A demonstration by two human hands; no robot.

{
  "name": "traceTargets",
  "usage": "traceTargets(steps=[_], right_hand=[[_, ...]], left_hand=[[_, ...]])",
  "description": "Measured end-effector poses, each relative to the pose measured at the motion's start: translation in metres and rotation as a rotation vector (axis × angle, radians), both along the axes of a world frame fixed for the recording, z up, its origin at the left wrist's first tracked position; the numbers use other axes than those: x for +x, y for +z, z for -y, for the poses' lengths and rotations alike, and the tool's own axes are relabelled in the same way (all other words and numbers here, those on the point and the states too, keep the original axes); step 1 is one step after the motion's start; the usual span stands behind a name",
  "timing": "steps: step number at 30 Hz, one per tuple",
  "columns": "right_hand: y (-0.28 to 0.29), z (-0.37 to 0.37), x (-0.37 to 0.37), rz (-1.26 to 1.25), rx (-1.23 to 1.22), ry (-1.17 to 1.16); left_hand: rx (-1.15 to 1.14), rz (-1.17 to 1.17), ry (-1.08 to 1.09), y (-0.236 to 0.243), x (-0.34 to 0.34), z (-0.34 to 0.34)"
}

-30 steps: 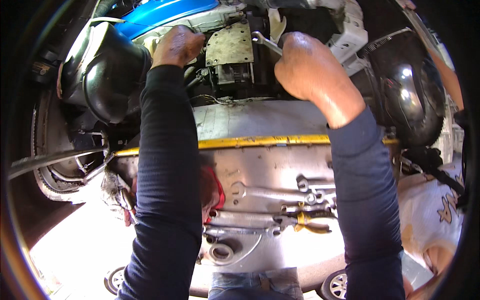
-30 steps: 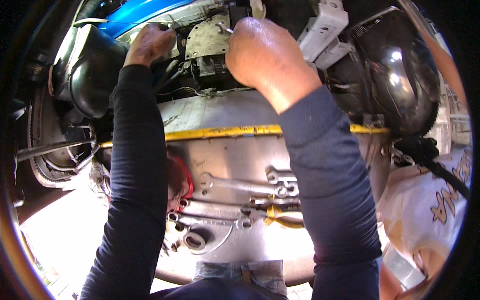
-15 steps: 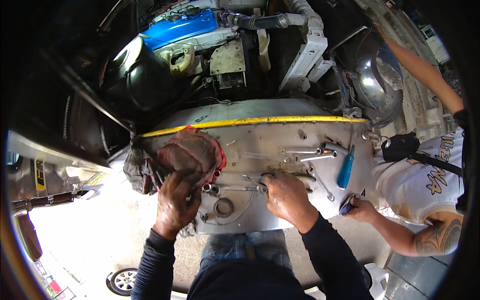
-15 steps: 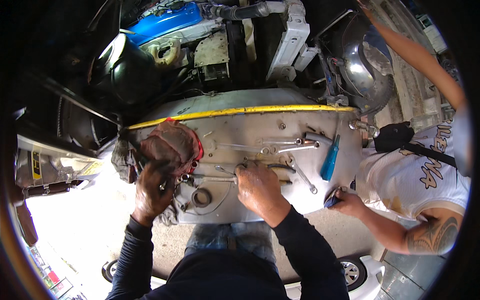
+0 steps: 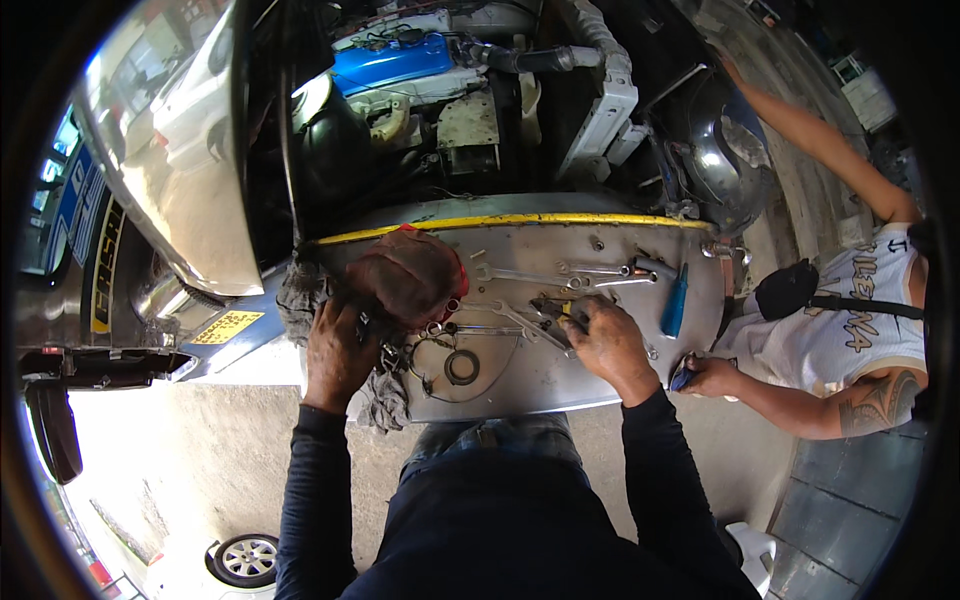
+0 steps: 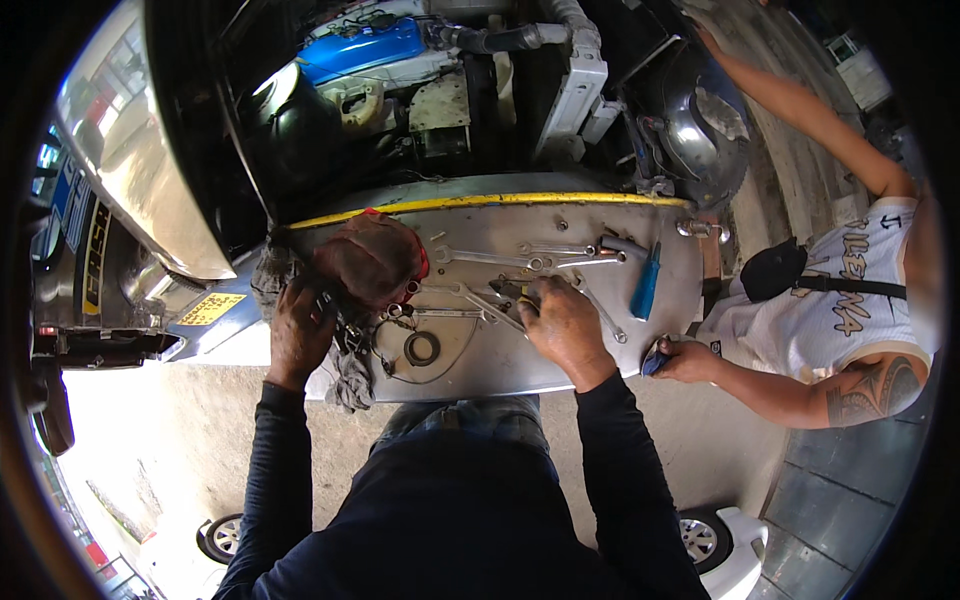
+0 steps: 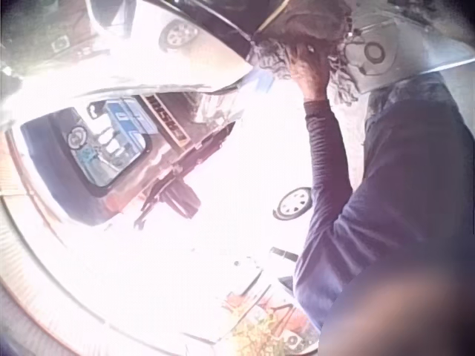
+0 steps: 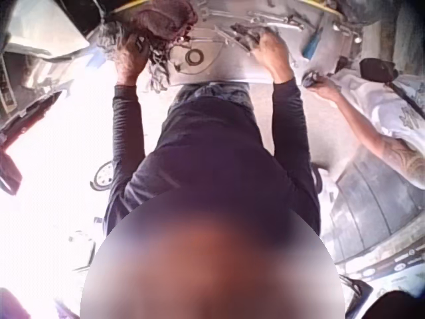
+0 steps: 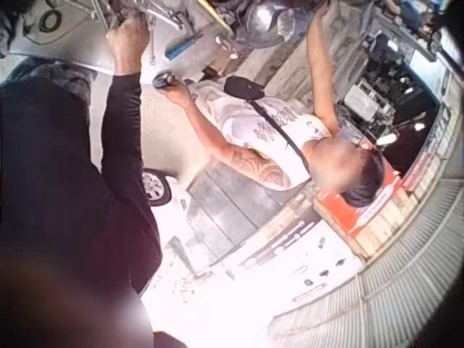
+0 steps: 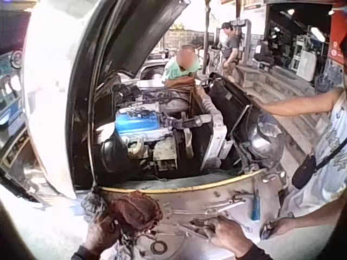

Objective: The person works on a vehicle engine bay, using a wrench to loosen and tighten bolts on a component near the radiator. They also use a blue plastic pry tool to adjust a part and a cloth to wipe surfaces. Another person assists by holding a light source.

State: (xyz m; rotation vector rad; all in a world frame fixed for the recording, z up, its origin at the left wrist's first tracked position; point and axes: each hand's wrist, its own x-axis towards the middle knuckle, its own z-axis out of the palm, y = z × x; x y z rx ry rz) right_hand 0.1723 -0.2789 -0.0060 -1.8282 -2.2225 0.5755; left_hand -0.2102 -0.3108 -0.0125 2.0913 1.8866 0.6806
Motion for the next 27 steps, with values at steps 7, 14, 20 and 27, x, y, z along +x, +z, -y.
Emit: traceTargets(steps=[7, 14, 20, 27], right_hand=[[-0.004, -0.058, 0.054, 0.143, 0.189, 0.028], [-0.037, -0.197, 0.051, 0.166, 0.351, 0.168], [-0.082, -0.234, 0.024, 0.111, 0.206, 0.035], [-0.088, -0.233, 0.023, -0.042, 0.289, 0.024]], left_hand=[[0.059, -0.107, 0.049, -0.026, 0.001, -0.043], [0.128, -0.154, 0.069, -0.048, 0.003, -0.138], [-0.021, -0.148, 0.029, -0.065, -0.003, -0.204], [-0.194, -0.147, -0.005, -0.066, -0.001, -0.241]])
